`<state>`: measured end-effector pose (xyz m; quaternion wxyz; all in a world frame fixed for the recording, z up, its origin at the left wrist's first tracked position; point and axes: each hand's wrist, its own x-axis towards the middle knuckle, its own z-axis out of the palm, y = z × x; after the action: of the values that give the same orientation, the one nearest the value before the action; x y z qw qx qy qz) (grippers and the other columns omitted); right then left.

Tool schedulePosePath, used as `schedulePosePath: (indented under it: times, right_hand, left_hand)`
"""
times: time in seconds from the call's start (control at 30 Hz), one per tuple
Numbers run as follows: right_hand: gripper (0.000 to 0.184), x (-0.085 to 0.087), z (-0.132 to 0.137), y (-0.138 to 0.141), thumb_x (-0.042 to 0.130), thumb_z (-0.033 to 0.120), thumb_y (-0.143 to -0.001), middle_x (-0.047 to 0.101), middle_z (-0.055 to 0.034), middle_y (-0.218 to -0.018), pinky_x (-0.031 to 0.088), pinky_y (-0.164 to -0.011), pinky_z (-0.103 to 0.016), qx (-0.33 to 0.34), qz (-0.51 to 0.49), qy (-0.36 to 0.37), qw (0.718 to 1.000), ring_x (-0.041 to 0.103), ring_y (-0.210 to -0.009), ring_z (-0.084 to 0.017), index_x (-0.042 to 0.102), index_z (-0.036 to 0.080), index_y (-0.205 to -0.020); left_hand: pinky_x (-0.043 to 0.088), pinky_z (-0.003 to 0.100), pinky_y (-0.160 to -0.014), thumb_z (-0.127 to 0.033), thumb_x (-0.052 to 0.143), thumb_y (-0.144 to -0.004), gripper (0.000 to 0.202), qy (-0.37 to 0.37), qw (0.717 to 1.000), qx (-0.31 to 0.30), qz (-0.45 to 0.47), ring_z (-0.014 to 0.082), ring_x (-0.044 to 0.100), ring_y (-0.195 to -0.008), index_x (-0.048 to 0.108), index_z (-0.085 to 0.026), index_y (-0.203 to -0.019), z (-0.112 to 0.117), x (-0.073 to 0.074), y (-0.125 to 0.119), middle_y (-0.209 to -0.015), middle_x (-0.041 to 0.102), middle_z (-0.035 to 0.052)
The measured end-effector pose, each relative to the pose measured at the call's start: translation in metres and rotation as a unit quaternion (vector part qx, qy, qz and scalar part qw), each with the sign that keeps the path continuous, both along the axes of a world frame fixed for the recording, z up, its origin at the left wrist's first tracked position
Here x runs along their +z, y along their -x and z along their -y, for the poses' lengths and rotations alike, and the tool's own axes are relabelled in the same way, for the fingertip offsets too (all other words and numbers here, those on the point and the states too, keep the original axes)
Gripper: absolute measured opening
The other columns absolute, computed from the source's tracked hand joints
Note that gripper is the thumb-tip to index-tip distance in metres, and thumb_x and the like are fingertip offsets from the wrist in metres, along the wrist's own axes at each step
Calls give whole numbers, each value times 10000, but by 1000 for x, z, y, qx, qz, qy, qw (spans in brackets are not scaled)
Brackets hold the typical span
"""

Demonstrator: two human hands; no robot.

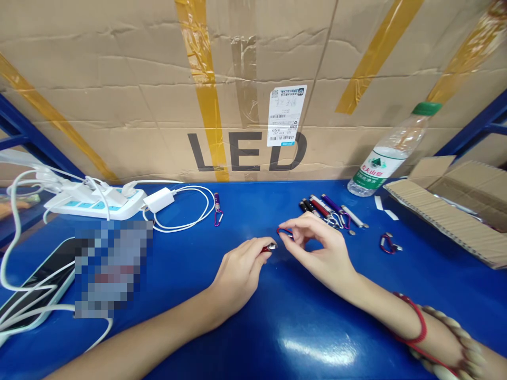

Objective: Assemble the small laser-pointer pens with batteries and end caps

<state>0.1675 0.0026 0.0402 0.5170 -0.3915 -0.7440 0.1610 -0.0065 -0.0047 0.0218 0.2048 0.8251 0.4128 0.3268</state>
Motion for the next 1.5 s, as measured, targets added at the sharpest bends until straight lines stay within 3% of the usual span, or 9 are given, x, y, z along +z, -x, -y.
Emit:
schedulePosePath:
  times: [0.33,0.5,0.67,0.93,1.07,1.13,1.27,1.37,1.5]
  right_hand:
    - [229,3,0,1,436,66,-828,628,19,-691,480,-428,-182,49,-26,45,997,535,-404,-47,616,184,-908]
    - [173,0,-1,1,636,201,-774,569,6,-772,448,-403,-188,28,-13,46,998,510,-439,-47,624,202,-947]
    - [176,0,-1,1,629,172,-769,561,5,-787,446,-408,-188,30,-11,38,999,501,-442,-42,618,197,-943]
    - [313,2,1,-4,355,47,-857,587,18,-663,463,-439,-199,80,-20,65,995,525,-408,-53,635,172,-796]
    - [261,4,3,-2,401,132,-891,642,-52,-923,505,-476,-214,61,-3,82,995,593,-506,-71,643,185,-974]
    - [240,5,3,0,477,186,-878,643,-71,-1031,520,-481,-211,39,10,71,997,629,-586,-93,619,209,-1071]
    - [183,3,1,2,579,184,-827,698,-34,-829,517,-457,-201,25,39,19,999,646,-614,-123,666,215,-985]
    - [145,-1,-1,-1,581,144,-823,706,-18,-754,550,-518,-217,23,46,-16,999,647,-578,-120,696,208,-885]
    - [240,-7,-2,-4,530,96,-843,725,-17,-851,578,-615,-235,12,65,-32,997,672,-635,-127,680,227,-976]
  left_hand:
    - [472,244,-707,-169,352,-926,235,-2,1000,1,1,148,598,-715,562,-204,-1027,0,-1,1,-800,637,12]
    - [480,258,-697,-178,341,-924,248,-18,1000,5,2,157,596,-702,556,-186,-1048,-1,-3,1,-787,639,26]
    - [476,254,-705,-178,344,-925,242,-18,1000,5,3,157,598,-713,552,-192,-1047,-1,-3,1,-795,638,21]
    - [479,249,-720,-170,350,-924,237,-4,1000,2,8,148,604,-728,558,-206,-1031,0,0,0,-822,645,14]
    - [486,258,-751,-156,355,-918,236,2,1000,-2,9,145,608,-731,558,-203,-1030,1,1,1,-859,653,21]
    - [487,261,-763,-145,361,-913,238,5,1000,-4,12,145,610,-738,552,-206,-1042,1,1,1,-888,655,24]
    - [489,266,-763,-137,371,-907,232,1,1000,-4,11,156,614,-762,548,-202,-1041,1,2,1,-897,654,30]
    - [490,268,-760,-123,376,-904,228,4,1000,0,-2,160,617,-755,555,-193,-1026,2,4,1,-865,655,26]
    - [491,262,-746,-104,391,-899,227,15,1000,8,-16,158,621,-756,563,-196,-1015,4,8,0,-860,659,18]
